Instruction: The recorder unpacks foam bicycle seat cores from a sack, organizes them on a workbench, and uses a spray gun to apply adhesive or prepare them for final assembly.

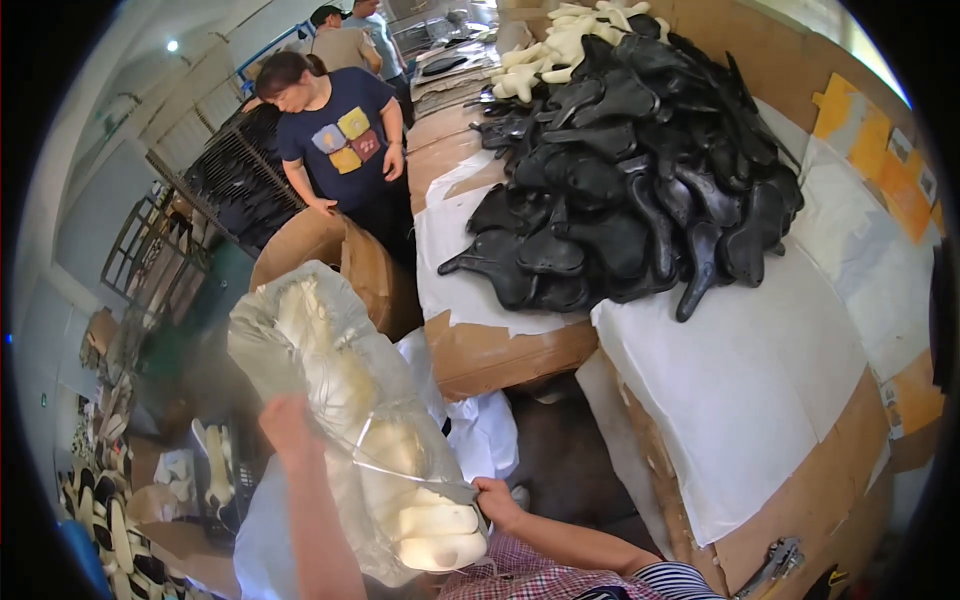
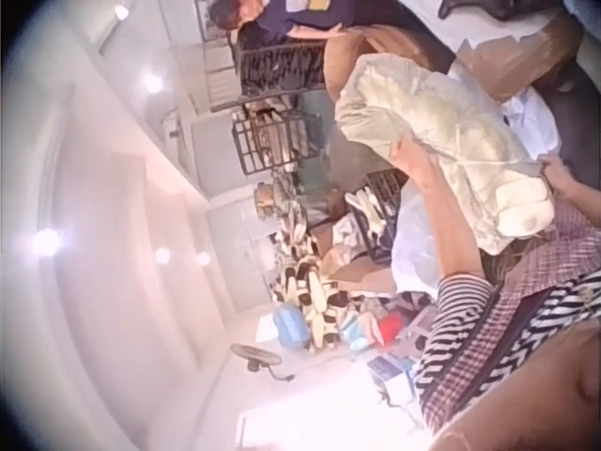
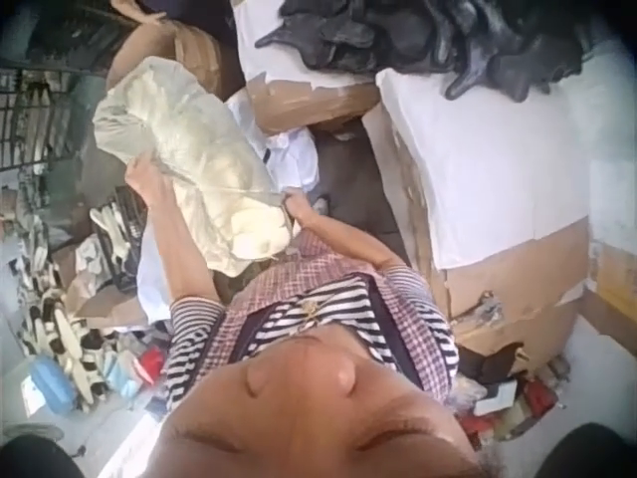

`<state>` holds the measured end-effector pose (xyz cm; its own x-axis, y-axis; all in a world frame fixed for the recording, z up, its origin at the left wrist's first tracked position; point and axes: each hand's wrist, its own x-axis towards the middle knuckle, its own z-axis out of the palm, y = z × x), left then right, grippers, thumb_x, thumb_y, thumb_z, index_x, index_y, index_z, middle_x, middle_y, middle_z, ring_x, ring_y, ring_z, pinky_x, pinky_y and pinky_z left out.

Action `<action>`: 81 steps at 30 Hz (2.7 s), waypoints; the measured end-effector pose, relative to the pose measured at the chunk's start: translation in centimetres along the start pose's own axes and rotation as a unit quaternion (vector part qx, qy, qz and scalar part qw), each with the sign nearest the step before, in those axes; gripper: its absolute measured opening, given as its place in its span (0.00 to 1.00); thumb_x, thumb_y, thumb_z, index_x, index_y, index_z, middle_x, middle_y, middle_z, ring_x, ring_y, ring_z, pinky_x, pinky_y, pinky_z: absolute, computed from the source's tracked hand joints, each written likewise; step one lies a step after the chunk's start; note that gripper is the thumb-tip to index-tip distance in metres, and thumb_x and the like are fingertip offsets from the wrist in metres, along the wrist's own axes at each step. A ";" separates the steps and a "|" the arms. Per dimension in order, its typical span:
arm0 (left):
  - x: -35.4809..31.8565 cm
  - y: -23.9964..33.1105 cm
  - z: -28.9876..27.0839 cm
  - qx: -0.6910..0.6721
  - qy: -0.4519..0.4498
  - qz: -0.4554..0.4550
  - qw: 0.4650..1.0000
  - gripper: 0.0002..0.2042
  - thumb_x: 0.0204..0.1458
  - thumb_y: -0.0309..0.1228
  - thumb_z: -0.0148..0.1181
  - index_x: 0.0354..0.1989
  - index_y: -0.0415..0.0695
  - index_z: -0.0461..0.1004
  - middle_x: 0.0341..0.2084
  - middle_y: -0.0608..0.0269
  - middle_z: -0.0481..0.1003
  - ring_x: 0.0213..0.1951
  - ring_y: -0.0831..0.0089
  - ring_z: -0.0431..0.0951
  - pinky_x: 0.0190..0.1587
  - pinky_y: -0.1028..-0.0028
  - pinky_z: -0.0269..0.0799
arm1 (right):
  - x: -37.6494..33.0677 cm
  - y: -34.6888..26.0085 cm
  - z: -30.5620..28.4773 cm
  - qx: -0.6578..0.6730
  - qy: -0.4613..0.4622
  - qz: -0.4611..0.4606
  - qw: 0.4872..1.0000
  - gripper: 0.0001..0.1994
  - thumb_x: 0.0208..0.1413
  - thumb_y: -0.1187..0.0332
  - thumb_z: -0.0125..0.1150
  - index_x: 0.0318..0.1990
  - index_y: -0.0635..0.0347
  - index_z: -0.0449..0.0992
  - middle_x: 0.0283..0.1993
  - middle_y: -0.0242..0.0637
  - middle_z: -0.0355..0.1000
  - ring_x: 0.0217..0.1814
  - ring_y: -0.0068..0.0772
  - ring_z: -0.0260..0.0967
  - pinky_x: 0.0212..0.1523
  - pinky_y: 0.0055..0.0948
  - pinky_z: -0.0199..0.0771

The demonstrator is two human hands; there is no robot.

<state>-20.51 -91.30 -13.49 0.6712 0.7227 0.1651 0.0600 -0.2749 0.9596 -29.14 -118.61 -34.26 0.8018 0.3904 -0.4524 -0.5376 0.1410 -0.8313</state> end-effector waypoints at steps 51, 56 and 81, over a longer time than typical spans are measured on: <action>-18.0 -3.8 9.6 0.509 -0.215 0.133 0.823 0.05 0.33 0.30 0.60 0.18 0.43 0.74 0.22 0.59 0.74 0.36 0.61 0.72 0.40 0.64 0.65 | -31.1 -13.5 -40.2 0.113 0.372 -0.166 0.906 0.12 0.50 0.70 0.54 0.43 0.57 0.68 0.29 0.29 0.67 0.21 0.16 0.61 0.17 0.16 0.62; -12.1 -3.6 6.2 0.367 -0.176 0.238 0.882 0.05 0.26 0.22 0.59 0.14 0.39 0.69 0.18 0.54 0.70 0.27 0.57 0.70 0.30 0.64 0.65 | -13.3 -19.6 -18.7 0.015 -0.013 -0.089 0.996 0.23 0.51 0.75 0.50 0.56 0.62 0.59 0.33 0.36 0.68 0.25 0.23 0.65 0.23 0.24 0.66; -5.3 -4.6 3.7 0.218 -0.243 0.195 0.925 0.11 0.22 0.15 0.50 0.11 0.40 0.55 0.11 0.56 0.58 0.19 0.58 0.61 0.20 0.65 0.55 | 14.5 -20.7 -5.3 -0.174 -0.040 -0.092 0.980 0.14 0.54 0.67 0.54 0.46 0.64 0.69 0.20 0.29 0.63 0.13 0.17 0.57 0.14 0.21 0.58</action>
<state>-21.64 -96.22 -19.64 0.9513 0.1724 0.2555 -0.0361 -0.7609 0.6479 -5.04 -120.72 -25.36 0.8459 0.4600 -0.2700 -0.2536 -0.0986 -0.9623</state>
